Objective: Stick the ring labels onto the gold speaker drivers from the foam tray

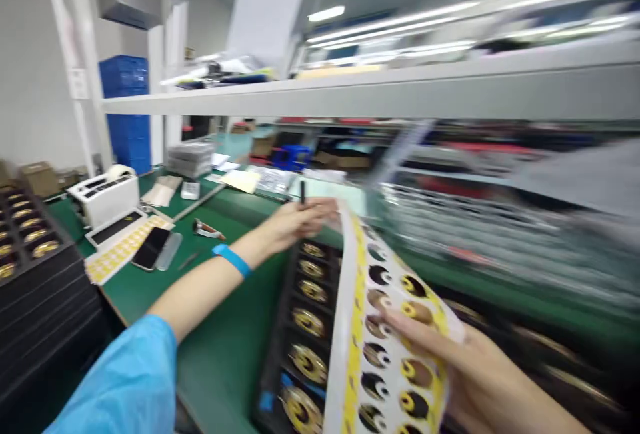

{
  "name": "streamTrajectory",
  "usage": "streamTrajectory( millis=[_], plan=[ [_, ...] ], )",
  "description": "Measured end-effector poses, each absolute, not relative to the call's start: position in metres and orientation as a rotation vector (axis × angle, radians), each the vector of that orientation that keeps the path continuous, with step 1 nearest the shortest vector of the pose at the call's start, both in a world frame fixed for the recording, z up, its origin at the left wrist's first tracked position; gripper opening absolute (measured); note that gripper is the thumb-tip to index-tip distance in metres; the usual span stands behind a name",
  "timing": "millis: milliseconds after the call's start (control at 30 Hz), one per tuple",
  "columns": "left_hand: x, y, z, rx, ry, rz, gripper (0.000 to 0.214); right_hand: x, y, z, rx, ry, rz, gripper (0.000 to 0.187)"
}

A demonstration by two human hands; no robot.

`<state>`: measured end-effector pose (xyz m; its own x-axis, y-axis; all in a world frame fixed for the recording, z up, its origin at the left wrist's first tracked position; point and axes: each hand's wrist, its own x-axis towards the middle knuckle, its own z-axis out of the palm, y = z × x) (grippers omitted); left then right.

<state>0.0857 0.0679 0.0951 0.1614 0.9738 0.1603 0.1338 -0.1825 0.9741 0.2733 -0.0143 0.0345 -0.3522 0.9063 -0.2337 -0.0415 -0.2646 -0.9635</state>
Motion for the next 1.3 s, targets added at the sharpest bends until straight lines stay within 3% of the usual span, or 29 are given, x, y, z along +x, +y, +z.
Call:
streamTrajectory(
  millis=[200, 500, 800, 1000, 1300],
  plan=[
    [0.096, 0.102, 0.011, 1.579, 1.379, 0.940, 0.016, 0.339, -0.013, 0.029, -1.330, -0.984, 1.458, 0.026],
    [0.086, 0.101, -0.025, 1.787, 1.665, 0.839, 0.020, 0.342, 0.013, 0.021, -1.290, -0.924, 1.315, 0.031],
    [0.069, 0.116, -0.042, 1.747, 1.640, 1.099, 0.022, 0.262, 0.015, 0.055, -1.102, -1.032, 1.588, 0.033],
    [0.015, 0.128, -0.040, 1.542, 1.735, 1.496, 0.007, 0.175, -0.011, 0.015, -1.080, -1.108, 1.944, 0.032],
    [-0.033, 0.088, -0.018, 1.406, 1.767, 1.708, 0.011, 0.180, -0.019, -0.017, -1.099, -1.195, 2.078, 0.033]
  ],
)
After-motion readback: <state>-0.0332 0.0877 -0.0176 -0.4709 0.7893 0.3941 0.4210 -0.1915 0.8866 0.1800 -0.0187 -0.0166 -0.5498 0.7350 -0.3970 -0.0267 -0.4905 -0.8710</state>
